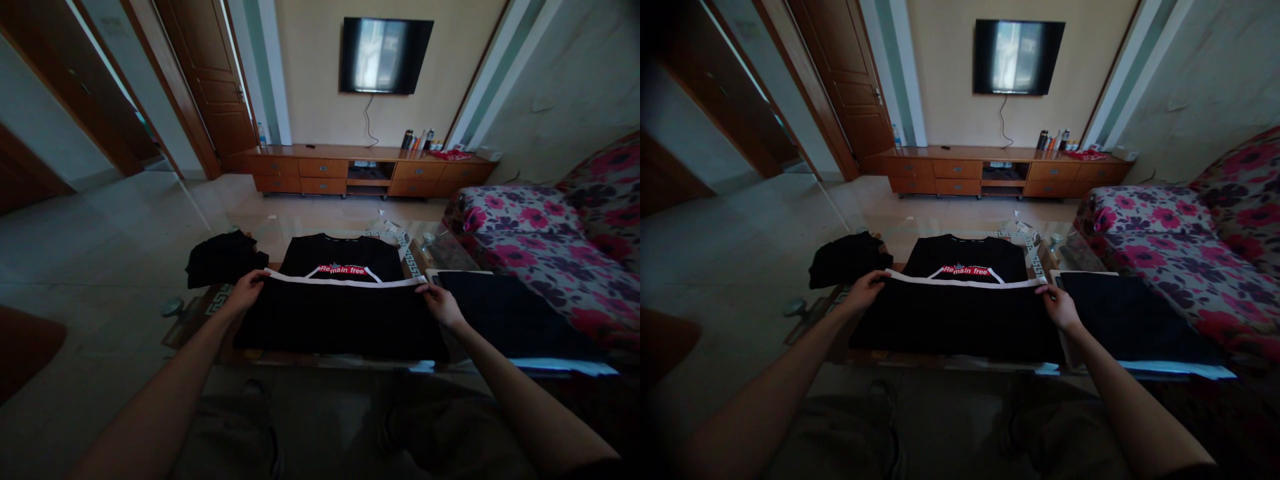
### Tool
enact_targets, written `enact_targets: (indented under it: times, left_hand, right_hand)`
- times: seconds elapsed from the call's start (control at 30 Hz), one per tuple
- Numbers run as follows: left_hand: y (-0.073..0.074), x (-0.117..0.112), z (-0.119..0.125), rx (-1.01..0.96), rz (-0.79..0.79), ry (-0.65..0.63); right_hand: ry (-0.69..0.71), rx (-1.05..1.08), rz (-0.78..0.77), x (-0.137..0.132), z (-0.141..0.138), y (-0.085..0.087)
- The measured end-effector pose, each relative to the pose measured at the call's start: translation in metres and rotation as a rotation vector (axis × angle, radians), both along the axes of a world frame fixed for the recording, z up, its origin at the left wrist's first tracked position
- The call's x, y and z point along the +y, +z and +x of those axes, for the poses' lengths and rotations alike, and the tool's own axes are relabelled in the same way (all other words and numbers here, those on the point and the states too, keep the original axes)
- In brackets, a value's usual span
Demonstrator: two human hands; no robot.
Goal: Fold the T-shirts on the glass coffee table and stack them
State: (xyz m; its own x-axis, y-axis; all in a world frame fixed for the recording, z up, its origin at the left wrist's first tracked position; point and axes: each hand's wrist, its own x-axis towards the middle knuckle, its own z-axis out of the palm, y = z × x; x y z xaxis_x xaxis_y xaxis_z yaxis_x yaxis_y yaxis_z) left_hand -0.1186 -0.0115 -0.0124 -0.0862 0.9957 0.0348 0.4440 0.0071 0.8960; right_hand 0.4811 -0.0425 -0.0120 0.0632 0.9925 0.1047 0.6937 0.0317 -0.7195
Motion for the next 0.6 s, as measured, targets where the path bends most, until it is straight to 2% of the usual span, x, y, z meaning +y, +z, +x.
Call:
enact_targets:
  times: [0.07, 0.13, 0.37, 0.5, 0.6]
  left_hand:
    - [-0.001, -0.001, -0.003, -0.004, -0.111, -0.054]
    - [-0.001, -0.001, -0.008, -0.014, -0.152, -0.082]
    - [-0.003, -0.001, -0.012, -0.006, -0.051, -0.044]
    - [-0.007, -0.004, -0.011, 0.093, 0.005, -0.077]
    - [-0.009, -0.008, -0.015, 0.193, -0.025, -0.022]
  right_hand:
    - [0.01, 0.014, -0.003, -0.001, 0.002, -0.003]
    - [0.015, 0.044, -0.016, -0.003, 0.003, -0.002]
    - [-0.052, 0.024, -0.078, -0.009, -0.004, 0.007]
    - [-0.016, -0.037, -0.114, -0.01, -0.008, 0.008]
    - [-0.057, -0.026, -0.109, -0.014, -0.007, 0.012]
